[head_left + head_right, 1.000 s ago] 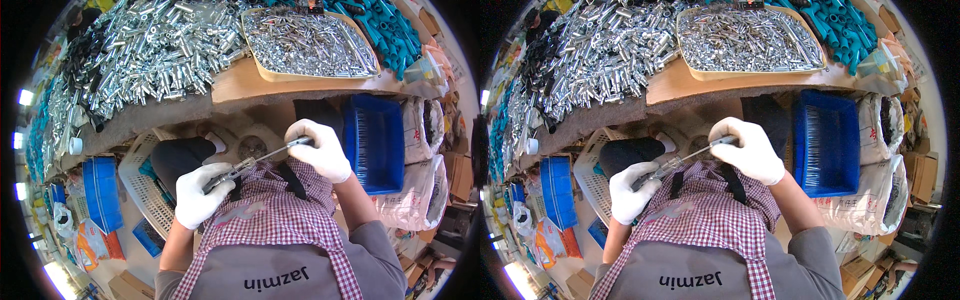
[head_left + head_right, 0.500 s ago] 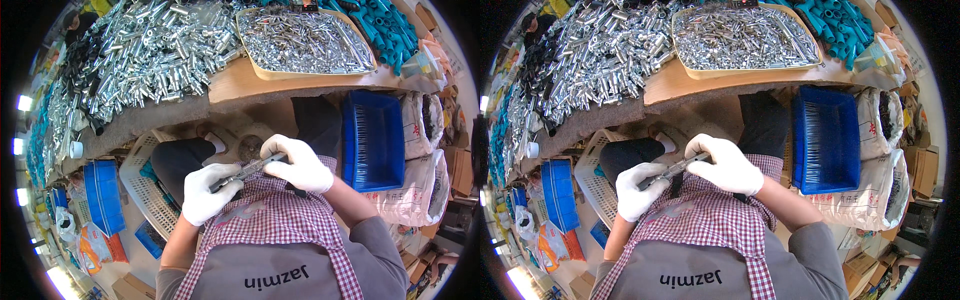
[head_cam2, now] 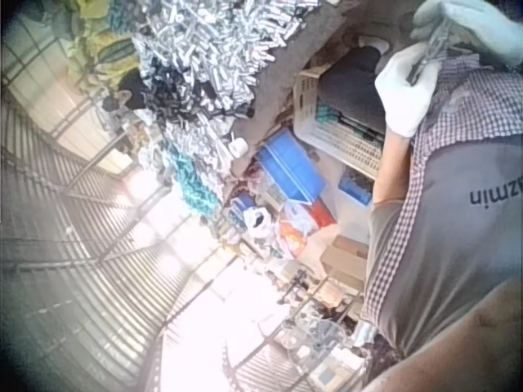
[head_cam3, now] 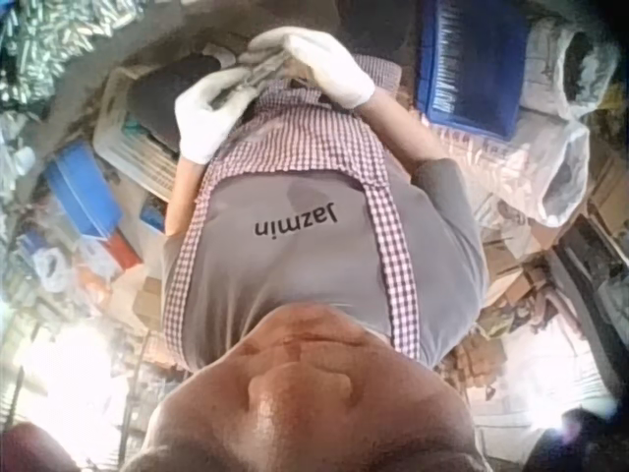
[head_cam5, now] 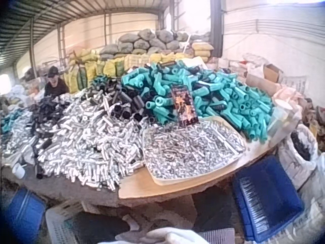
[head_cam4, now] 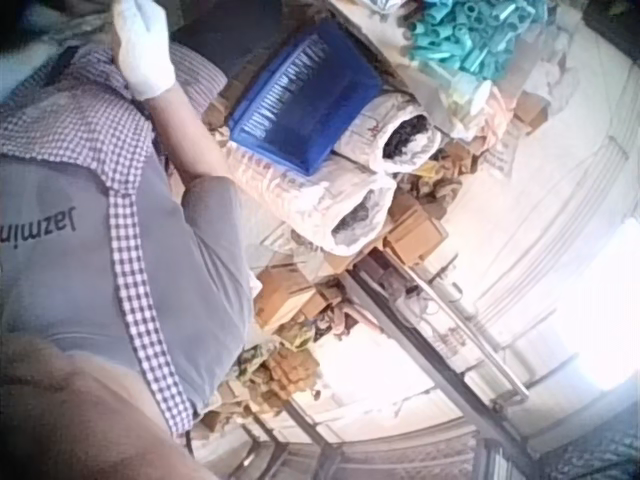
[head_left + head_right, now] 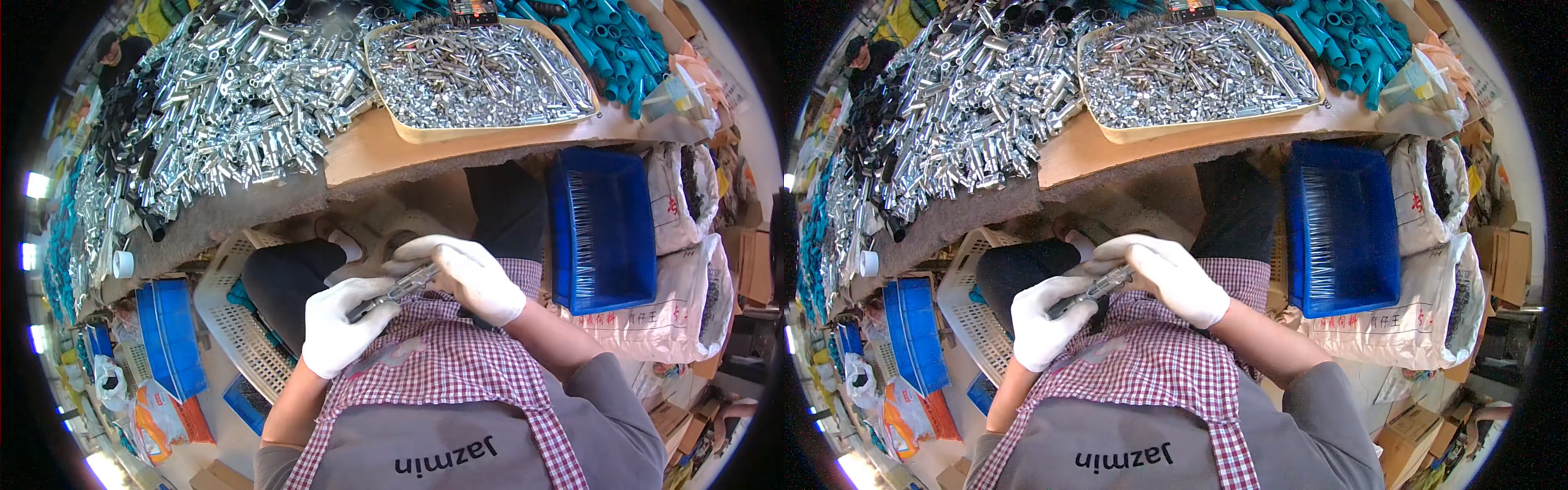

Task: Assembling metal tubes and plastic handles at a workbench in a factory environment.

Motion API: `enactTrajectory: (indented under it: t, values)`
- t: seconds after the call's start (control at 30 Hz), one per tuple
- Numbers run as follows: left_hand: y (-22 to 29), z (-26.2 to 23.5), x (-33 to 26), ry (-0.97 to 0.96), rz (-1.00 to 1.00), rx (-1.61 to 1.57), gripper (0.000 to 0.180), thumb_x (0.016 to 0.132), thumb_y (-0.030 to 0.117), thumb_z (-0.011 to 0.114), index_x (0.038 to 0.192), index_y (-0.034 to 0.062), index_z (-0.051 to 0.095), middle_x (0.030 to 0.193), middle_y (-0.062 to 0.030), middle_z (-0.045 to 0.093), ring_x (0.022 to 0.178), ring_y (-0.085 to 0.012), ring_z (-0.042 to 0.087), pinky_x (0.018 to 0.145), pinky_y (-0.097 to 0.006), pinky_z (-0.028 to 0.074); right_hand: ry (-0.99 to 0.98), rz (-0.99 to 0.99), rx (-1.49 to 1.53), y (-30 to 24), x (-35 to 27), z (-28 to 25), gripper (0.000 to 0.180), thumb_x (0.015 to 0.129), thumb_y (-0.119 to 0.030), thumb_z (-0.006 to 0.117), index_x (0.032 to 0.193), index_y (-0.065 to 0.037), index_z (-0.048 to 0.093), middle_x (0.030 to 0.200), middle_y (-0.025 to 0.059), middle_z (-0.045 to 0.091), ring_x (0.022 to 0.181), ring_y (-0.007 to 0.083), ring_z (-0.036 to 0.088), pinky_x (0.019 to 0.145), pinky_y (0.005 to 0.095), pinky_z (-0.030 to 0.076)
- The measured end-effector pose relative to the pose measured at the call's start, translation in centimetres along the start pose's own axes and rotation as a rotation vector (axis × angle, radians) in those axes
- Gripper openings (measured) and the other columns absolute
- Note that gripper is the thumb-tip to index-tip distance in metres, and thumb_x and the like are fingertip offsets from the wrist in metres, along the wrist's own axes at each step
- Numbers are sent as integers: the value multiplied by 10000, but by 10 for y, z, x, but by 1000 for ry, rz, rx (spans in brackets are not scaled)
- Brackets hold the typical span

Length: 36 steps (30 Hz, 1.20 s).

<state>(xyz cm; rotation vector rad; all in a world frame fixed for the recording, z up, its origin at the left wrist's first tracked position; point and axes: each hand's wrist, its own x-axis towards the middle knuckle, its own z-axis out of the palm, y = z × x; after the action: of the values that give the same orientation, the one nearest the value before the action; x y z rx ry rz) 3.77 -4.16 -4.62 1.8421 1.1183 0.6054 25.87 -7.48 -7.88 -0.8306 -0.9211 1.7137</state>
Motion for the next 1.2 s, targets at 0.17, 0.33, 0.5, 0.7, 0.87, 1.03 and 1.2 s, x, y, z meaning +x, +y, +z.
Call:
enactTrajectory:
  t: [0.17,0.33,0.5,0.7,0.87,1.03,1.2]
  values:
    - [-1,15,7,15,38,19,276,775,103,754,1021,-20,736,941,-163,740,816,-203,715,763,-301,547,88,109,151,17,3,5,587,1059,-439,415,1346,64,514,1284,207,612,1172,272,617,1002,403,508]
    - [-7,26,18,62,84,2,262,788,86,759,1015,-39,725,898,-155,736,794,-171,697,751,-299,548,93,129,94,8,4,-7,549,1074,-426,382,1386,5,521,1314,145,607,1157,234,608,991,384,505]
    - [-1,13,16,180,7,-65,244,739,74,776,954,-31,728,821,-149,716,722,-197,689,700,-292,534,198,-355,-553,-97,12,-68,372,1022,-287,523,1220,7,636,1095,99,688,959,151,631,874,317,513]
    - [-11,9,16,208,-207,-277,238,754,11,748,975,-73,719,845,-92,724,760,-115,652,730,-260,532,1086,-675,-1555,-214,26,-250,153,906,-105,607,985,-59,730,986,117,713,936,257,682,830,330,520]
    - [5,21,22,199,-189,-288,206,811,-19,686,1001,-100,686,751,-64,660,581,-80,565,541,-217,448,1262,-230,-1981,-248,64,-311,200,878,-275,663,1032,-164,724,1001,108,699,979,295,652,865,424,529]
    - [-2,27,26,178,-84,-142,215,799,0,708,995,-89,705,788,-72,689,644,-87,596,595,-232,485,1068,24,-2142,-275,100,-313,214,856,-176,574,1017,-120,705,1017,149,724,970,324,699,831,450,553]
    - [9,16,23,220,-144,-115,270,735,83,776,970,-43,735,837,-114,735,740,-139,675,714,-279,536,1229,-404,-2124,-293,82,-269,254,785,-232,663,995,-91,637,983,173,622,932,338,638,795,459,544]
